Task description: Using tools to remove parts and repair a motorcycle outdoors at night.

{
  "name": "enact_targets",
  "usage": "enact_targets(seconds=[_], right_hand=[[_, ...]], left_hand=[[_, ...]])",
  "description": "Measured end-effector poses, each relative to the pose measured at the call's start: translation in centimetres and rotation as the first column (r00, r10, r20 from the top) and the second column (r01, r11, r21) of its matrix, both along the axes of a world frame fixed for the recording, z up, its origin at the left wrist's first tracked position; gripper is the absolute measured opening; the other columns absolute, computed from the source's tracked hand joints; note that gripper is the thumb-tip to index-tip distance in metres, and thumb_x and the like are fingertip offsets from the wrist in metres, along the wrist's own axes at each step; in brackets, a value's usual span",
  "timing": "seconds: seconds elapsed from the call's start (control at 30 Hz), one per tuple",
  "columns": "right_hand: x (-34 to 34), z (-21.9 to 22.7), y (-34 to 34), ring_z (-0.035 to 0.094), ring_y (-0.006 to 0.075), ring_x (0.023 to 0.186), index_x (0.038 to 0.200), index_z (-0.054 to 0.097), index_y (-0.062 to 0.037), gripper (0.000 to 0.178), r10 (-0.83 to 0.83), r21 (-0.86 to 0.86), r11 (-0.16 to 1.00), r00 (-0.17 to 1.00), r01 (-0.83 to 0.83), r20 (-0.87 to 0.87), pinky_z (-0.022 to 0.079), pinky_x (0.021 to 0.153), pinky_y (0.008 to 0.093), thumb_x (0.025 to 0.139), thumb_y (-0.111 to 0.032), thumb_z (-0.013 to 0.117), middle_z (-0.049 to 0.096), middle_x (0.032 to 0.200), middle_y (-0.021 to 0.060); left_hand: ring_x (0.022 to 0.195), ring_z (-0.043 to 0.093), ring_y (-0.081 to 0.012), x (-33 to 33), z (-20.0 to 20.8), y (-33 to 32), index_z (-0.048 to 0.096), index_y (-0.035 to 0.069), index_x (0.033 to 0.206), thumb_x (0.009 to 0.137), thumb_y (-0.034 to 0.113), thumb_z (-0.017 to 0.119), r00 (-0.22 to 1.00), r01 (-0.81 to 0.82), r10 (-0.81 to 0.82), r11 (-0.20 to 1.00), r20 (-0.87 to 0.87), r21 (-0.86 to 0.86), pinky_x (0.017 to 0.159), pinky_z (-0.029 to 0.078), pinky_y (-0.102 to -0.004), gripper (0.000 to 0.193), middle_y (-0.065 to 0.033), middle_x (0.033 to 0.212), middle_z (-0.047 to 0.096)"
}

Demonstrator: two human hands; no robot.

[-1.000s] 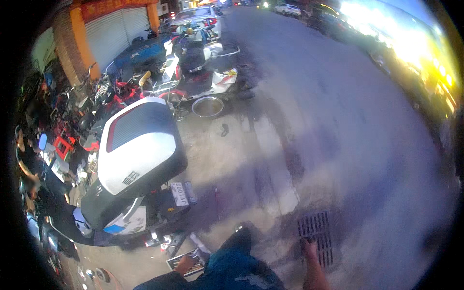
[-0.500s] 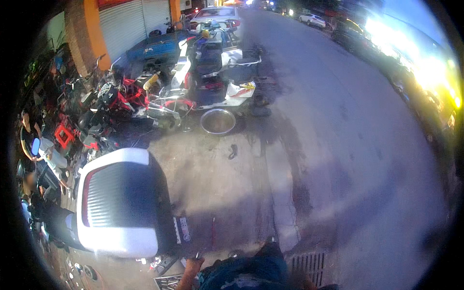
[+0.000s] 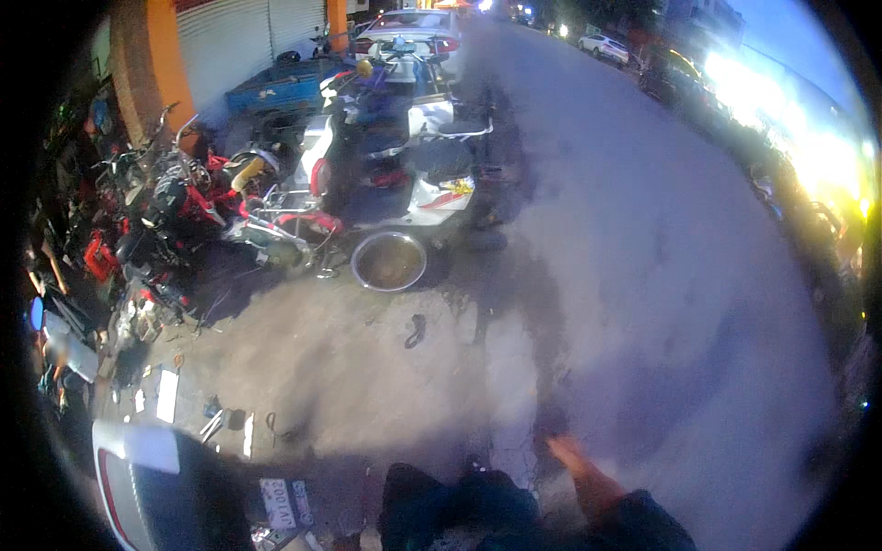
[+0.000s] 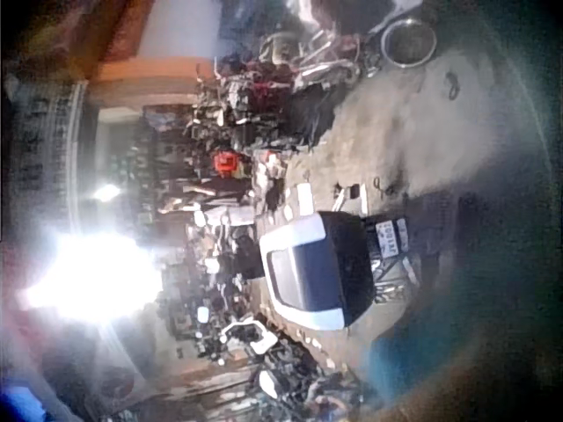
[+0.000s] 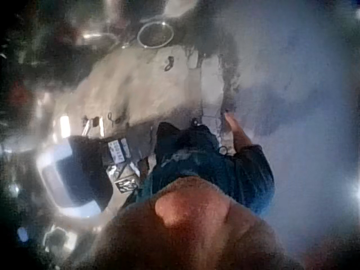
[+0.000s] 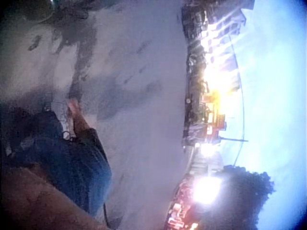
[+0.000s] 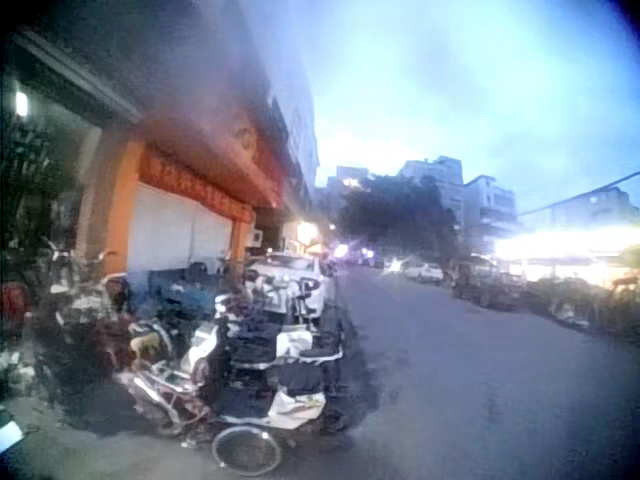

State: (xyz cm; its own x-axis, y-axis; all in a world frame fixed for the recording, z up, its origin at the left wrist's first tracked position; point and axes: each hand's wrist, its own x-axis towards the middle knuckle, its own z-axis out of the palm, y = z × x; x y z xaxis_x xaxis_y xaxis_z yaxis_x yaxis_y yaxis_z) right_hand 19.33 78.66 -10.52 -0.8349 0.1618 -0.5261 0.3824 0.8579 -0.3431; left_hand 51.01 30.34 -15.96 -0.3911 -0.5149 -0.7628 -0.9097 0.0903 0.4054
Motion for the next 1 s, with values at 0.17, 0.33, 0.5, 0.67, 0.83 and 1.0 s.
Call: enact_targets(seconds=[0.17,0.33,0.5,0.67,0.83,1.0], right_hand=[[-14.6,2.2,-15.6,0.052,0.0375,0.105,0.108,0.056,-0.0015,0.04,0.407,-0.079,0.907,0.909,-0.413,-0.083,0.042,0.088,0.0415,0.082,-0.031,0.048,0.057,0.107,0.0223],[-19.1,2.8,-30.8,0.052,0.0363,0.104,0.112,0.055,-0.0034,0.042,0.729,-0.268,0.599,0.652,-0.755,-0.209,0.042,0.088,0.0411,0.083,-0.032,0.05,0.057,0.109,0.0202],[-20.3,1.8,-42.6,0.052,0.0352,0.105,0.109,0.058,-0.0051,0.041,0.952,-0.24,0.265,0.293,-0.934,-0.092,0.041,0.089,0.0409,0.079,-0.034,0.055,0.057,0.11,0.0203],[-19.7,3.3,-49.8,0.048,0.0335,0.11,0.105,0.061,-0.0062,0.036,0.909,0.007,-0.382,-0.374,-0.924,0.184,0.035,0.092,0.0501,0.076,-0.026,0.056,0.057,0.111,0.0168],[-21.8,4.2,-58.9,0.047,0.0313,0.113,0.095,0.066,-0.0055,0.028,0.448,-0.003,-0.883,-0.847,-0.468,0.286,0.032,0.092,0.0542,0.077,-0.016,0.047,0.058,0.111,0.015],[-26.1,7.6,-70.3,0.057,0.0324,0.098,0.088,0.067,-0.004,0.025,0.214,-0.094,-0.965,-0.943,-0.244,0.257,0.038,0.086,0.0494,0.076,-0.018,0.05,0.064,0.097,0.0157]], left_hand=[[0.045,0.051,-0.0147,0.2,-1.5,1.7,0.061,0.006,0.069,0.081,0.032,0.06,0.978,-0.196,0.198,0.98,-0.067,0.024,0.041,0.041,-0.0322,0.029,-0.0042,0.053,0.052],[0.042,0.047,-0.0135,-2.4,-3.3,2.1,0.061,0.006,0.071,0.083,0.027,0.058,0.848,-0.496,0.522,0.842,-0.093,0.211,0.037,0.038,-0.0288,0.024,-0.0017,0.052,0.05],[0.039,0.042,-0.0122,-6.4,2.4,2.8,0.059,0.009,0.071,0.082,0.022,0.059,0.802,-0.593,0.597,0.801,-0.027,0.082,0.035,0.033,-0.026,0.018,0.0008,0.053,0.047],[0.044,0.048,-0.0141,-11.5,4.2,1.5,0.057,0.004,0.066,0.079,0.028,0.063,0.45,-0.815,0.888,0.452,-0.096,0.363,0.041,0.038,-0.0307,0.028,-0.0015,0.055,0.05],[0.055,0.056,-0.0191,-17.6,1.0,3.1,0.063,0.003,0.083,0.081,0.026,0.058,0.584,-0.793,0.77,0.609,-0.255,0.022,0.051,0.045,-0.0355,0.024,-0.0063,0.064,0.059],[0.078,0.063,-0.0257,-28.9,10.7,-5.6,0.065,-0.001,0.098,0.075,0.036,0.063,0.11,-0.976,0.994,0.112,-0.024,0.185,0.071,0.046,-0.0363,0.043,-0.0145,0.087,0.066]])
